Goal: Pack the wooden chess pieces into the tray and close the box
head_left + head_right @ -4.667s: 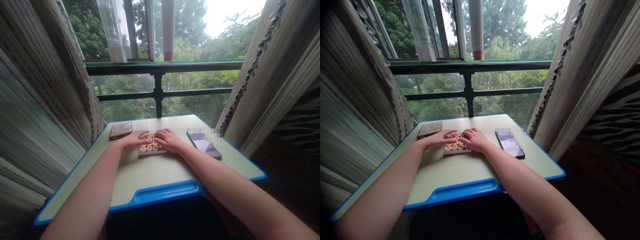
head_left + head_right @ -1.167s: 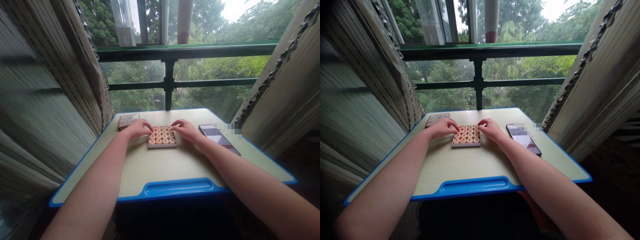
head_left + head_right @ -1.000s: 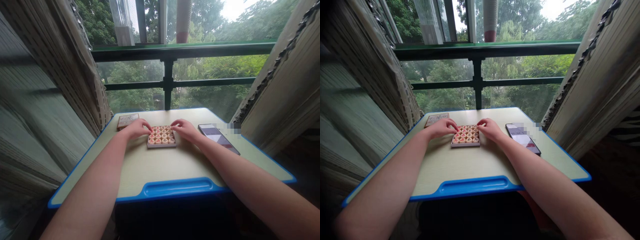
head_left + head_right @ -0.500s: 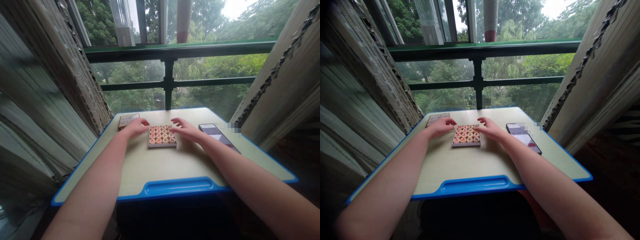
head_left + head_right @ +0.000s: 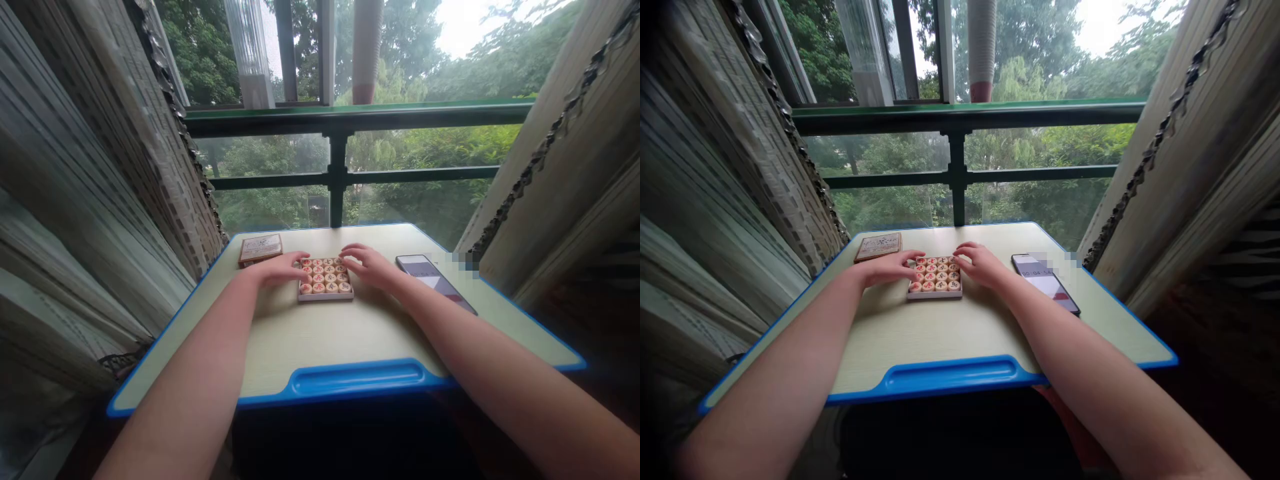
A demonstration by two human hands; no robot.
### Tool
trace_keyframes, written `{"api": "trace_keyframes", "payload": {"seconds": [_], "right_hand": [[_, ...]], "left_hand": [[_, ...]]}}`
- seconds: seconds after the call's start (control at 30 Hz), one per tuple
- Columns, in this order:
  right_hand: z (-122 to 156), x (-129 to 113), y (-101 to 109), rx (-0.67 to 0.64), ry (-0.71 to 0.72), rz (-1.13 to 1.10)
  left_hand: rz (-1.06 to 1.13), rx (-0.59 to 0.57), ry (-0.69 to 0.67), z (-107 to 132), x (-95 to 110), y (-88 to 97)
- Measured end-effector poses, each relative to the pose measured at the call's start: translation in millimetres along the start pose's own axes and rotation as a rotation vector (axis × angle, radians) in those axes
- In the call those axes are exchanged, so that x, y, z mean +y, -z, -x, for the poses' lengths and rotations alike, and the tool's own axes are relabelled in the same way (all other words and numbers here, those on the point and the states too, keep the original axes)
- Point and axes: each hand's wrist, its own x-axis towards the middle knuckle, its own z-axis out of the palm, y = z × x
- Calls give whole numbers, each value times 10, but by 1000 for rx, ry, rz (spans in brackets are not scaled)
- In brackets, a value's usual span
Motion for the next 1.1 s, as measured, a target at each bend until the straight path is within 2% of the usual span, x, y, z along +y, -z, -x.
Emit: {"api": "trace_keyframes", "payload": {"seconds": [0.1,0.27,0.43,0.77,0.93,1.1], "right_hand": [[-10,3,-11,56,58,78],[14,-4,-14,-10,135,181],[21,1,-24,-27,130,209],[12,0,-12,-33,129,181],[2,-1,-2,-5,59,183],[28,-12,19,-75,-43,130]], "left_hand": [[63,15,9,-25,-11,-4],[153,50,53,-1,70,-10],[161,65,86,38,144,-20],[125,96,94,25,131,-26],[148,75,88,14,111,-13],[168,46,72,17,71,-2]]}}
